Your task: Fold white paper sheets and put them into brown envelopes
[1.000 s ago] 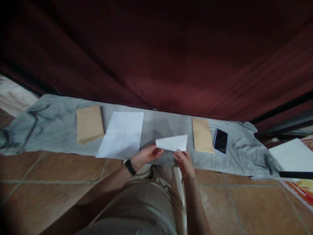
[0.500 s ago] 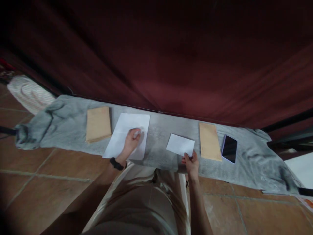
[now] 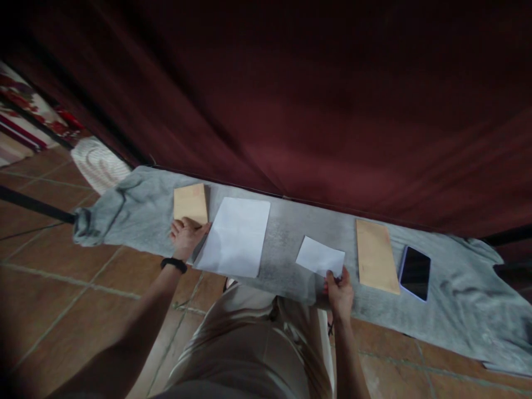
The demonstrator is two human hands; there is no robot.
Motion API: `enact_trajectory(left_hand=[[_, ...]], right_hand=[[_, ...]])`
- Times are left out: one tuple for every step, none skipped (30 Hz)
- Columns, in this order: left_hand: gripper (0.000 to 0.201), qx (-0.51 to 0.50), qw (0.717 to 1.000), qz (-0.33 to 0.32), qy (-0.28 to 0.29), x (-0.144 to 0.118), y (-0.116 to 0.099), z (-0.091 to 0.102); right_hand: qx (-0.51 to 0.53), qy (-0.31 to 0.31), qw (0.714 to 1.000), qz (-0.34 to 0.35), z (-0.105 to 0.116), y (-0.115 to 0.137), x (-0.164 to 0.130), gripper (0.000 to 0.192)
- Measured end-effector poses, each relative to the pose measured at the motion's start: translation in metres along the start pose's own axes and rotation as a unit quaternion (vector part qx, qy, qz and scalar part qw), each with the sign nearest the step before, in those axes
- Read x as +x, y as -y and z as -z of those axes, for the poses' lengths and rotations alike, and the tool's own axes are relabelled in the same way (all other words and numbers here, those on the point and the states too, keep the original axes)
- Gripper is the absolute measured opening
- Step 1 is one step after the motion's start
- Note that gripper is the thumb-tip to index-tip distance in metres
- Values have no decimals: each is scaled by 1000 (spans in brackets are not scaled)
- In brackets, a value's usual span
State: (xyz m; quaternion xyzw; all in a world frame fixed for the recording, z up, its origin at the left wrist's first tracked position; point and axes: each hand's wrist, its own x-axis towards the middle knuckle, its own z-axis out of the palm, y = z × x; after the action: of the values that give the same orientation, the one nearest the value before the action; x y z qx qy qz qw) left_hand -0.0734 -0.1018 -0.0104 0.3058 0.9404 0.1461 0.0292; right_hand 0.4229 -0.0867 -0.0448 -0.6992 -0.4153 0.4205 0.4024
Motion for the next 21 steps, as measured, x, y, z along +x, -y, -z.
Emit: enact_trajectory(left_hand=[[98,1,1000,2,3,-1,-2,1],[97,1,1000,3,6,0,-3,3],[97,-1,1000,4,8,1,-4,5],[96,-4,1000,7,10,3,-6,7],[96,-6,1000,13,13,5,-7,9],[97,-9,1000,21,16,7,-8,11],[99,-11,999,29,19,9,-9,13],[101,-13,999,36,25,11,-11,14],[104,-14,999,42,32,12,-13,15],[108,-14,998,45,41,13,-15,16],[111,-15,998,45,48,14,-16,17],[114,-15,997,46,56,14,-18,17],[116,-15,997,47,63,14,-19,17],[116,-16,996,48,69,14,-20,17],[114,-16,996,50,72,14,-21,18],[112,-16,996,52,75,13,-21,18],[109,-18,995,53,76,13,-21,18],[106,-20,996,53,75,14,-20,19],[102,-21,996,53,72,14,-19,20],[99,-21,996,54,69,15,-18,22],[95,-18,996,54,68,16,-16,24]], right_hand=[[-5,-1,1000,3,0,2,-2,75],[-10,-1,1000,5,0,4,-3,75],[-14,-2,1000,8,1,6,-5,74],[-17,-2,1000,10,1,7,-6,73],[-20,-2,1000,11,0,8,-7,73],[-22,-2,1000,12,0,8,-7,72],[-23,-3,1000,13,0,9,-8,72],[-24,-4,1000,14,0,9,-8,71],[-24,-5,1000,15,0,9,-9,71],[-24,-6,1000,16,-1,8,-9,70],[-24,-6,1000,18,-1,8,-9,69],[-24,-6,999,19,-1,8,-9,67],[-25,-5,999,22,-1,8,-9,66],[-26,-6,999,24,-1,8,-9,64],[-26,-8,999,28,-1,7,-9,62],[-27,-10,999,30,-1,7,-8,61],[-27,-12,999,32,-1,7,-8,60],[-28,-13,999,33,-1,7,-8,59],[-28,-13,999,33,-1,6,-8,59],[-29,-14,999,33,-1,6,-8,59],[-29,-14,999,34,-1,6,-8,59]])
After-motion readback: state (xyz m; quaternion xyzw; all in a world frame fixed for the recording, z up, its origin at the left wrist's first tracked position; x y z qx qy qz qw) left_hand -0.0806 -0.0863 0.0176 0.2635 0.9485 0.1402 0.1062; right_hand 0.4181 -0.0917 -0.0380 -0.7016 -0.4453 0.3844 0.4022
